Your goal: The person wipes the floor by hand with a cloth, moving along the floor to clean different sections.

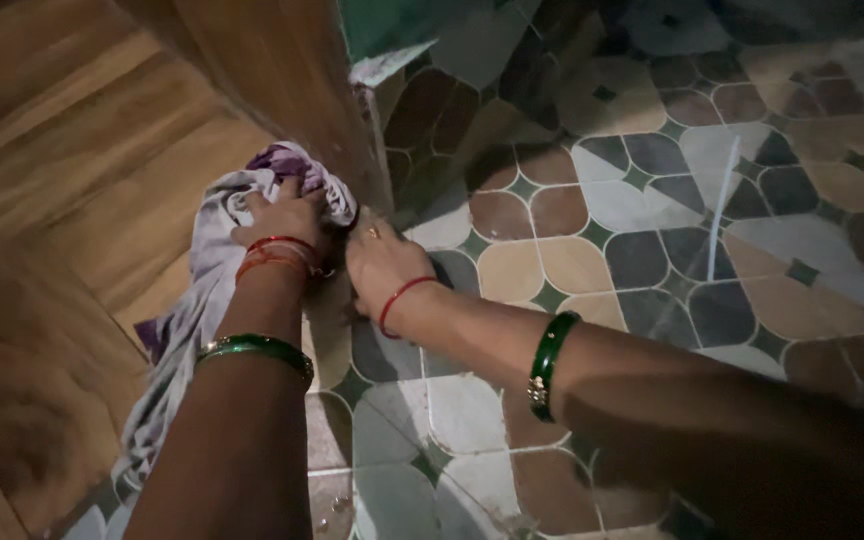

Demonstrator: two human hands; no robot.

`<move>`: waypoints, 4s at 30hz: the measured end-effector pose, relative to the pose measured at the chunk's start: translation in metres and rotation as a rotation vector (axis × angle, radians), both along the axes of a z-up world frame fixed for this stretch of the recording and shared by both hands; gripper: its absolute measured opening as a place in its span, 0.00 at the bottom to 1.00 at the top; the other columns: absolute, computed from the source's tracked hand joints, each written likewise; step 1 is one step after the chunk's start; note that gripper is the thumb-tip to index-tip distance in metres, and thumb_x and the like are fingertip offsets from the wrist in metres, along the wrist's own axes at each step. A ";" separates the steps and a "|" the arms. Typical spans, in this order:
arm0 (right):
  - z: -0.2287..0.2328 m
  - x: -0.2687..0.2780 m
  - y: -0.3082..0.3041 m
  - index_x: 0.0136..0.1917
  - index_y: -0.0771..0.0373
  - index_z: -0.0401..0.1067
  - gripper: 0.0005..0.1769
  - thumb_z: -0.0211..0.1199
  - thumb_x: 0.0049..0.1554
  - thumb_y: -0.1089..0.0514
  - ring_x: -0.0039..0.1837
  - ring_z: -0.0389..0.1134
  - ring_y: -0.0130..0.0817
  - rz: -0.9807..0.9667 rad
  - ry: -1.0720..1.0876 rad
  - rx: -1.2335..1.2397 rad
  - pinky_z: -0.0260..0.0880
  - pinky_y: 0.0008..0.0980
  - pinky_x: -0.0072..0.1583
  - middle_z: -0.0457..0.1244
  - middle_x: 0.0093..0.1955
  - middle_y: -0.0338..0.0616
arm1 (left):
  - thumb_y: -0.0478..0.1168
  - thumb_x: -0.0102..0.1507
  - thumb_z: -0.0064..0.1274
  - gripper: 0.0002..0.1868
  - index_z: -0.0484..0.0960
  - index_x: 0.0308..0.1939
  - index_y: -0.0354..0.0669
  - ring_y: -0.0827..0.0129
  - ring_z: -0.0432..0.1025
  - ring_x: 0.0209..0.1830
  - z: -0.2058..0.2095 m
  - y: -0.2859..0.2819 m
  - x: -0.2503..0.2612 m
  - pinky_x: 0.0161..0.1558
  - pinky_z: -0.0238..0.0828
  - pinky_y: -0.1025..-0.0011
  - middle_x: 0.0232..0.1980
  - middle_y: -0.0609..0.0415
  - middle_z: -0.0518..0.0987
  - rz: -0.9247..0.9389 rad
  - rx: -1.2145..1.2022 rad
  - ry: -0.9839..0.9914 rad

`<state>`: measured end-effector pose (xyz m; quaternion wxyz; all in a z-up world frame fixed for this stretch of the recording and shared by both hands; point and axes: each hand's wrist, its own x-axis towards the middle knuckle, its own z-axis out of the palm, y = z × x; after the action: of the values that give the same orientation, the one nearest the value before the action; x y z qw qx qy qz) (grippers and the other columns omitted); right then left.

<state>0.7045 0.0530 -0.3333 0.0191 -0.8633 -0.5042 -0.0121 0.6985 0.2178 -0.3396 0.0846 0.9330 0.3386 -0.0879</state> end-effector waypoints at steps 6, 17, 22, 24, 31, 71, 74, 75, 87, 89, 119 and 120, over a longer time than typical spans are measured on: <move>0.016 -0.010 -0.006 0.59 0.65 0.73 0.33 0.76 0.45 0.48 0.71 0.61 0.48 -0.052 0.020 -0.027 0.72 0.40 0.61 0.62 0.67 0.53 | 0.52 0.61 0.59 0.30 0.72 0.68 0.78 0.45 0.50 0.77 0.012 -0.036 -0.026 0.60 0.63 0.30 0.77 0.69 0.59 -0.101 -0.025 -0.042; 0.011 -0.017 -0.018 0.56 0.63 0.77 0.25 0.72 0.50 0.47 0.64 0.68 0.51 -0.043 0.016 -0.238 0.72 0.43 0.60 0.66 0.62 0.54 | 0.44 0.55 0.64 0.36 0.75 0.66 0.77 0.43 0.55 0.74 0.040 -0.087 -0.084 0.63 0.65 0.37 0.74 0.66 0.65 -0.048 -0.075 -0.101; -0.001 -0.034 -0.015 0.54 0.62 0.79 0.14 0.64 0.55 0.59 0.63 0.70 0.51 0.052 0.068 -0.125 0.74 0.46 0.60 0.67 0.63 0.56 | 0.50 0.67 0.52 0.18 0.81 0.60 0.80 0.39 0.53 0.74 0.017 -0.078 -0.118 0.61 0.59 0.31 0.73 0.63 0.65 0.110 -0.040 -0.281; 0.005 -0.051 -0.011 0.55 0.61 0.79 0.14 0.65 0.54 0.58 0.63 0.70 0.52 0.081 0.104 -0.131 0.74 0.47 0.59 0.67 0.63 0.55 | 0.50 0.64 0.54 0.20 0.80 0.60 0.78 0.39 0.53 0.73 0.018 -0.077 -0.140 0.62 0.59 0.32 0.73 0.62 0.64 0.139 -0.049 -0.225; 0.043 -0.112 -0.005 0.57 0.62 0.74 0.39 0.81 0.39 0.40 0.64 0.66 0.53 0.302 0.132 -0.206 0.72 0.47 0.61 0.65 0.62 0.53 | 0.44 0.61 0.56 0.26 0.79 0.63 0.75 0.36 0.57 0.71 0.015 -0.077 -0.229 0.60 0.64 0.34 0.73 0.59 0.66 0.254 0.000 -0.210; 0.034 -0.527 0.069 0.58 0.58 0.73 0.40 0.82 0.37 0.40 0.66 0.65 0.50 1.179 0.172 -0.230 0.65 0.51 0.66 0.66 0.61 0.52 | 0.42 0.49 0.71 0.45 0.71 0.69 0.75 0.37 0.57 0.74 0.031 -0.062 -0.717 0.66 0.69 0.47 0.77 0.60 0.63 1.070 -0.004 0.080; 0.029 -0.584 0.058 0.61 0.60 0.76 0.36 0.77 0.44 0.41 0.66 0.69 0.52 1.100 0.314 -0.363 0.72 0.48 0.64 0.68 0.63 0.54 | 0.39 0.46 0.73 0.46 0.73 0.67 0.71 0.38 0.57 0.76 0.029 -0.046 -0.757 0.67 0.68 0.45 0.79 0.59 0.62 1.112 -0.033 0.130; 0.025 -0.600 0.051 0.63 0.61 0.73 0.39 0.79 0.43 0.42 0.67 0.67 0.52 1.138 0.355 -0.316 0.71 0.48 0.64 0.66 0.65 0.54 | 0.39 0.46 0.74 0.48 0.71 0.69 0.73 0.36 0.54 0.77 0.026 -0.034 -0.767 0.68 0.66 0.43 0.80 0.58 0.59 1.101 -0.052 0.131; 0.026 -0.717 0.030 0.70 0.60 0.64 0.46 0.80 0.42 0.49 0.71 0.58 0.57 0.983 0.158 -0.405 0.74 0.47 0.57 0.52 0.78 0.52 | 0.41 0.59 0.60 0.36 0.69 0.71 0.68 0.37 0.56 0.77 0.023 0.016 -0.818 0.73 0.59 0.46 0.83 0.49 0.52 0.924 -0.090 0.098; 0.026 -0.722 0.032 0.72 0.59 0.59 0.53 0.82 0.39 0.48 0.72 0.55 0.58 0.944 0.143 -0.490 0.74 0.46 0.57 0.49 0.78 0.50 | 0.39 0.61 0.56 0.34 0.68 0.71 0.69 0.38 0.57 0.76 0.026 0.006 -0.821 0.72 0.60 0.46 0.83 0.50 0.51 0.930 -0.075 0.046; 0.053 -0.783 -0.079 0.59 0.63 0.67 0.34 0.74 0.41 0.55 0.61 0.68 0.55 1.235 0.337 -0.262 0.71 0.51 0.59 0.65 0.60 0.55 | 0.36 0.55 0.58 0.36 0.71 0.67 0.67 0.44 0.57 0.74 0.046 -0.346 -0.933 0.68 0.64 0.53 0.80 0.52 0.55 0.985 -0.103 0.128; 0.052 -0.787 -0.083 0.57 0.62 0.69 0.29 0.71 0.43 0.57 0.62 0.68 0.56 1.286 0.333 -0.196 0.71 0.52 0.59 0.66 0.59 0.55 | 0.36 0.54 0.58 0.34 0.74 0.64 0.67 0.41 0.58 0.72 0.044 -0.363 -0.940 0.66 0.65 0.52 0.77 0.53 0.59 0.959 -0.012 0.076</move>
<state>-0.0824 -0.0302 -0.2814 0.0213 -0.3793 -0.9072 0.1808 -0.2416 -0.1454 -0.2956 0.1084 0.6674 0.7330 -0.0748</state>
